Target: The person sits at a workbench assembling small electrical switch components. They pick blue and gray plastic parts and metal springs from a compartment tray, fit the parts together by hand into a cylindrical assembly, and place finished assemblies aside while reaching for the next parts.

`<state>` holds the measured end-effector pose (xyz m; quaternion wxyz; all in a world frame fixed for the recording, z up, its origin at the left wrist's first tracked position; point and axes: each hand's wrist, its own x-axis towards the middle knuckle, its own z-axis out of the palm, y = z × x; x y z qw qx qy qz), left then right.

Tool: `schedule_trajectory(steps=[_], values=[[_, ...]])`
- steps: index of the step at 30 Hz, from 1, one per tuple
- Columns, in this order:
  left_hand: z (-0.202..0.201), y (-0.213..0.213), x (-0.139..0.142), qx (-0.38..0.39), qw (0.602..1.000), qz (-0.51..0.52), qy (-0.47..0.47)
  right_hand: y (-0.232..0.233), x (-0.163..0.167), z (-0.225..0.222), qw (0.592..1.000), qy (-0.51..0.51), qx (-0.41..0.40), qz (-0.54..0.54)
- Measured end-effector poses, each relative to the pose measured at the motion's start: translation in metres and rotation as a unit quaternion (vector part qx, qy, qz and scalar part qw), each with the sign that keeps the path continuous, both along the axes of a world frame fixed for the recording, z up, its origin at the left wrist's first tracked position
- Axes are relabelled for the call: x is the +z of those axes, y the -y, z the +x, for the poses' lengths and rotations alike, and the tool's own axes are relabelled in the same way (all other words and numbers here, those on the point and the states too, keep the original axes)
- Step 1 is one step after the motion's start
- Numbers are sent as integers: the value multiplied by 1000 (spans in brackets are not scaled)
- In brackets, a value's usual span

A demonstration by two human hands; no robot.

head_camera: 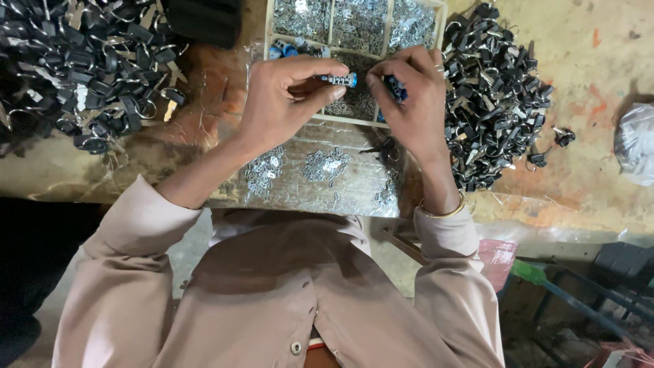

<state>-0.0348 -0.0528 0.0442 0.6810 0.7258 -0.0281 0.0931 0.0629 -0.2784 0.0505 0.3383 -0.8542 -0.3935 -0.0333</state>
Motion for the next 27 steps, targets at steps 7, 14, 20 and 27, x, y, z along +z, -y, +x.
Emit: schedule_trajectory(steps=[7,14,20,27], values=[[-12,7,6,18,1000,4,17,-4,-2,-22,919,-297,81,246],[-17,6,10,32,998,44,6,-13,9,-32,923,-309,56,223],[-16,6,8,31,998,50,3,-15,17,-33,974,-161,56,150],[-13,8,8,33,998,54,17,-11,13,-27,925,-280,34,252]])
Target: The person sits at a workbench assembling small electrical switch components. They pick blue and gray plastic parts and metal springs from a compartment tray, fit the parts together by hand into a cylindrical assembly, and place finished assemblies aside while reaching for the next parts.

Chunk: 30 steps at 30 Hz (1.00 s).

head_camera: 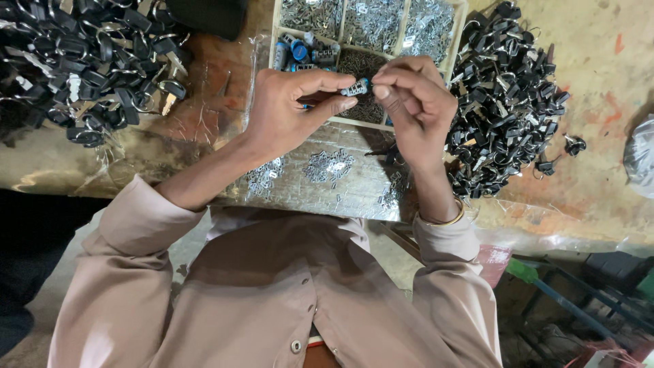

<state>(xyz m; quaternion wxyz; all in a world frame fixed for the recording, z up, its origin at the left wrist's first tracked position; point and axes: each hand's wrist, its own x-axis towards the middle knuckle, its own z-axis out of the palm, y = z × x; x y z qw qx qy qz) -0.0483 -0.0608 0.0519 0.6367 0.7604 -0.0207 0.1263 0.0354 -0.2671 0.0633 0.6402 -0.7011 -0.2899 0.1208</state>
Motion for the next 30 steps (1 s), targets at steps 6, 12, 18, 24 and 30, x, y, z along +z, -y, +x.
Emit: schedule_trajectory(steps=[6,12,18,24,30], values=[[3,0,-3,1,999,24,21,-2,-3,-2,998,-48,36,16],[3,1,-2,4,1000,26,14,-5,6,0,995,85,35,-49],[5,0,-1,5,1000,12,16,0,14,12,959,174,-53,-217],[7,0,1,10,1000,1,22,-1,5,11,897,305,-25,-319],[6,-1,2,6,1000,1,23,7,10,14,904,298,-28,-307]])
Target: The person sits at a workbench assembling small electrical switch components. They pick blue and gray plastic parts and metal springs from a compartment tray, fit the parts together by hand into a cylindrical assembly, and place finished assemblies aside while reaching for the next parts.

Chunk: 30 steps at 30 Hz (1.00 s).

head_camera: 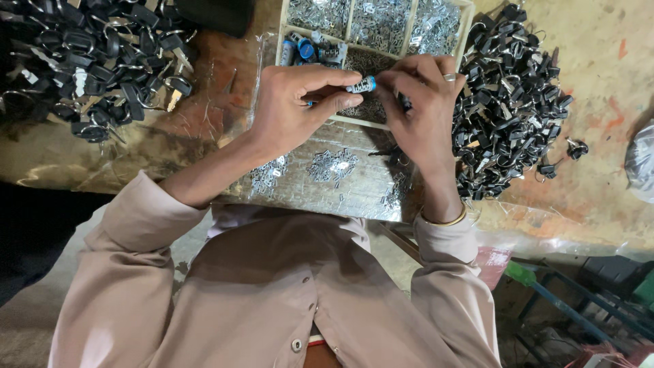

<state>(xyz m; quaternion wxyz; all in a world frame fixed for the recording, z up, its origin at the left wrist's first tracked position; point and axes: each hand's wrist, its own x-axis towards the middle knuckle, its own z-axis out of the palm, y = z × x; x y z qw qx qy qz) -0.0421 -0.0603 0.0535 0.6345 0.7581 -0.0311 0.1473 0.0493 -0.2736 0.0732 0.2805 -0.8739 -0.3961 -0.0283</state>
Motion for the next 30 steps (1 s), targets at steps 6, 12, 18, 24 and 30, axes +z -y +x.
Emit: schedule_trajectory(steps=[6,12,18,24,30], values=[[1,-1,-3,-2,1000,21,2,-7,4,-4,979,-112,25,168],[0,1,-6,9,1000,14,10,-13,11,-13,983,-97,57,148],[-1,0,-5,6,1000,8,0,-18,17,-13,987,-38,68,139],[1,-1,-4,-4,1000,20,12,-14,29,-15,991,65,100,65],[0,-2,-2,0,999,39,22,-12,21,-10,990,62,95,82]])
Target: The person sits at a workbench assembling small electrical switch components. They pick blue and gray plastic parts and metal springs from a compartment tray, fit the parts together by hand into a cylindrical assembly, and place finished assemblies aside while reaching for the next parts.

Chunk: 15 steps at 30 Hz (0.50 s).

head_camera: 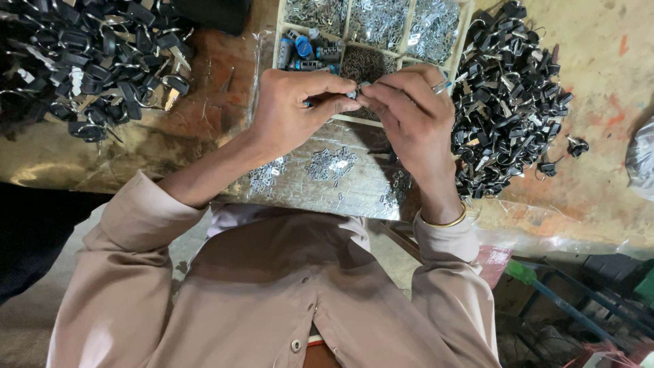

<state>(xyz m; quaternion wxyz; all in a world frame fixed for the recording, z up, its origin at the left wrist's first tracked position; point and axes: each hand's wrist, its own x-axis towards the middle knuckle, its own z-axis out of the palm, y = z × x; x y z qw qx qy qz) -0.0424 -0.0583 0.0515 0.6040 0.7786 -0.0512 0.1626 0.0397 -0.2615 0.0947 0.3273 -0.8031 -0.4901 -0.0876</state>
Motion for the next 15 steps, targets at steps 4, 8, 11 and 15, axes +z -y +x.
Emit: schedule_trajectory(steps=[4,8,11,15], values=[[1,-1,-1,-9,1000,-21,-9,5,-7,11,997,-63,-51,-3],[-1,0,0,-16,999,-48,3,10,-7,11,995,-58,-73,-47],[0,0,1,-2,1000,-2,16,5,-9,4,987,-156,-35,26],[0,1,2,1,1000,-23,-6,0,-9,0,991,-127,-17,33]])
